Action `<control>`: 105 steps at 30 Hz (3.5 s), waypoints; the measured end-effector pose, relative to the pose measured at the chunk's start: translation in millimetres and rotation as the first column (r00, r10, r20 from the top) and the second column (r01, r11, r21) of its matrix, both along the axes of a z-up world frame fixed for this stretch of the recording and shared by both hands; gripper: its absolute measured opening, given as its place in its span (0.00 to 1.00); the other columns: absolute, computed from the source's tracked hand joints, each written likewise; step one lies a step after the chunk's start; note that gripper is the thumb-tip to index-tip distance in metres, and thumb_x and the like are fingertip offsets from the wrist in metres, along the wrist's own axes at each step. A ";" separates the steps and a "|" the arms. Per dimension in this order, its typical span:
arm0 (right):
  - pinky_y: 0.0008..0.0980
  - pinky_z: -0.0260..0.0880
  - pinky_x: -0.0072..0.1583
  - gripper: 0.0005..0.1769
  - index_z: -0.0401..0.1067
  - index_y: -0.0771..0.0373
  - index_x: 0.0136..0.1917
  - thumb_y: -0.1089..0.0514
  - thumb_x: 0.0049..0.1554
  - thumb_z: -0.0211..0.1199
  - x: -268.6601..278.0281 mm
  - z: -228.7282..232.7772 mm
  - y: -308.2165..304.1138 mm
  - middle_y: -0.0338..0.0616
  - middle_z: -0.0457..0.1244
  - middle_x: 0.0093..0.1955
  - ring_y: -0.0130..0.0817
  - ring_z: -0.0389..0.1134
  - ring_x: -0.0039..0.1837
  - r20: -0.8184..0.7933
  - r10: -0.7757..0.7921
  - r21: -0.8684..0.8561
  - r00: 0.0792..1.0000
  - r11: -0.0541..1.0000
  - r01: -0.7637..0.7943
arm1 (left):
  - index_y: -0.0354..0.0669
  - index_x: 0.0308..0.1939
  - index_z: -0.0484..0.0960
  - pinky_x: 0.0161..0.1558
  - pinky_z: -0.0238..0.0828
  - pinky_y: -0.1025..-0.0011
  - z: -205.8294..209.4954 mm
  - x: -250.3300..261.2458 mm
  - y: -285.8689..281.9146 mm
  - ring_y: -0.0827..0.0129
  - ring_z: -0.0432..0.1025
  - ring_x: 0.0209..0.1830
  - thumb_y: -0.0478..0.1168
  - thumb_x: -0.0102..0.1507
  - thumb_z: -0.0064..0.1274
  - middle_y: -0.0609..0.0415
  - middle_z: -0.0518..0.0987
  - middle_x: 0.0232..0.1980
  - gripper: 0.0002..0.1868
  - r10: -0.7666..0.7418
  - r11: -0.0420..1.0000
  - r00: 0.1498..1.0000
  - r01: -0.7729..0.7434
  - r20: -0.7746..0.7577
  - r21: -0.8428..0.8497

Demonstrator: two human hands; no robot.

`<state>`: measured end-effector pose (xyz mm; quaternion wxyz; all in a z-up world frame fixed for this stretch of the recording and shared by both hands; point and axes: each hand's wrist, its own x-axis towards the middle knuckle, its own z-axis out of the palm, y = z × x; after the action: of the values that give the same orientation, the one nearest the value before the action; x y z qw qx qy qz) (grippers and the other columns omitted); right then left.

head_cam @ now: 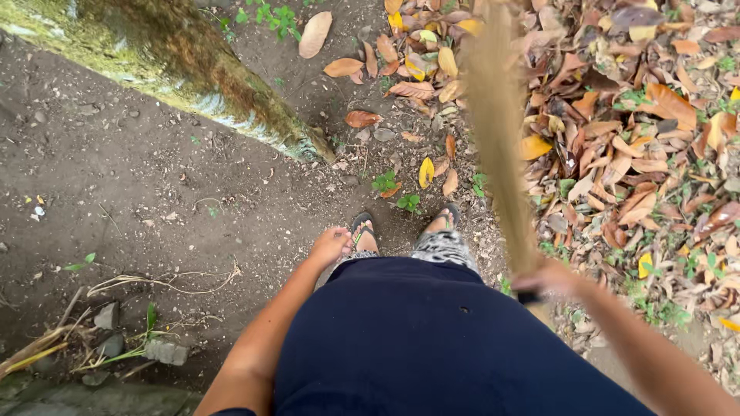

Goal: The person sweeps dry leaves outdoors using a stick broom, gathering them into piles along the ground near a wall and fence.

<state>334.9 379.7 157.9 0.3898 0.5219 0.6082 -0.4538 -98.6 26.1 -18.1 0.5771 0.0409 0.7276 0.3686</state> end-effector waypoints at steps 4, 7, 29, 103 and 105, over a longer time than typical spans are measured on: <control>0.37 0.75 0.53 0.32 0.67 0.69 0.68 0.56 0.53 0.65 -27.0 -43.0 -103.9 0.58 0.69 0.58 0.42 0.72 0.54 -0.194 -0.444 -0.470 0.875 0.825 0.314 | 0.36 0.57 0.77 0.34 0.74 0.72 1.5 -6.6 0.5 0.70 0.78 0.33 0.43 0.67 0.55 0.50 0.85 0.42 0.18 -0.018 0.999 0.999 0.019 -0.031 0.030; 0.23 0.75 0.60 0.21 0.75 0.72 0.62 0.57 0.59 0.59 -58.0 -75.5 -103.8 0.52 0.69 0.62 0.35 0.74 0.58 -0.403 -0.162 -0.451 0.901 0.892 -0.041 | 0.34 0.55 0.78 0.37 0.82 0.71 3.7 -1.4 -4.0 0.74 0.80 0.36 0.43 0.66 0.56 0.52 0.83 0.42 0.18 0.083 0.988 0.995 -0.091 0.061 0.125; 0.40 0.72 0.46 0.22 0.75 0.71 0.51 0.55 0.48 0.73 -81.2 6.2 193.5 0.57 0.70 0.43 0.43 0.73 0.41 -0.219 -0.121 0.620 0.968 0.749 0.233 | 0.49 0.58 0.80 0.51 0.75 0.65 26.8 8.3 52.8 0.61 0.82 0.45 0.51 0.65 0.53 0.47 0.87 0.44 0.20 -0.361 0.916 0.906 0.302 -0.220 -0.263; 0.40 0.75 0.50 0.36 0.71 0.59 0.71 0.55 0.49 0.71 -217.7 61.3 304.4 0.61 0.72 0.50 0.43 0.75 0.45 -0.207 -0.272 0.539 0.940 0.770 0.342 | 0.47 0.60 0.78 0.54 0.74 0.61 5.5 -232.4 309.1 0.57 0.80 0.50 0.53 0.64 0.55 0.45 0.84 0.51 0.24 -0.474 0.880 0.809 0.430 -0.347 -0.200; 0.40 0.76 0.45 0.40 0.69 0.55 0.73 0.56 0.47 0.73 -245.2 103.5 271.0 0.63 0.73 0.47 0.45 0.75 0.41 -0.191 -0.398 0.350 0.897 0.827 0.441 | 0.47 0.60 0.78 0.53 0.74 0.62 11.2 -233.1 313.4 0.57 0.80 0.50 0.52 0.64 0.55 0.46 0.84 0.51 0.24 -0.463 0.886 0.817 0.425 -0.343 -0.185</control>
<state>89.6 650.8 261.5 0.1366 0.6831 0.5759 -0.4279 -331.7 339.5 -6.9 0.4975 0.2506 0.8125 0.1720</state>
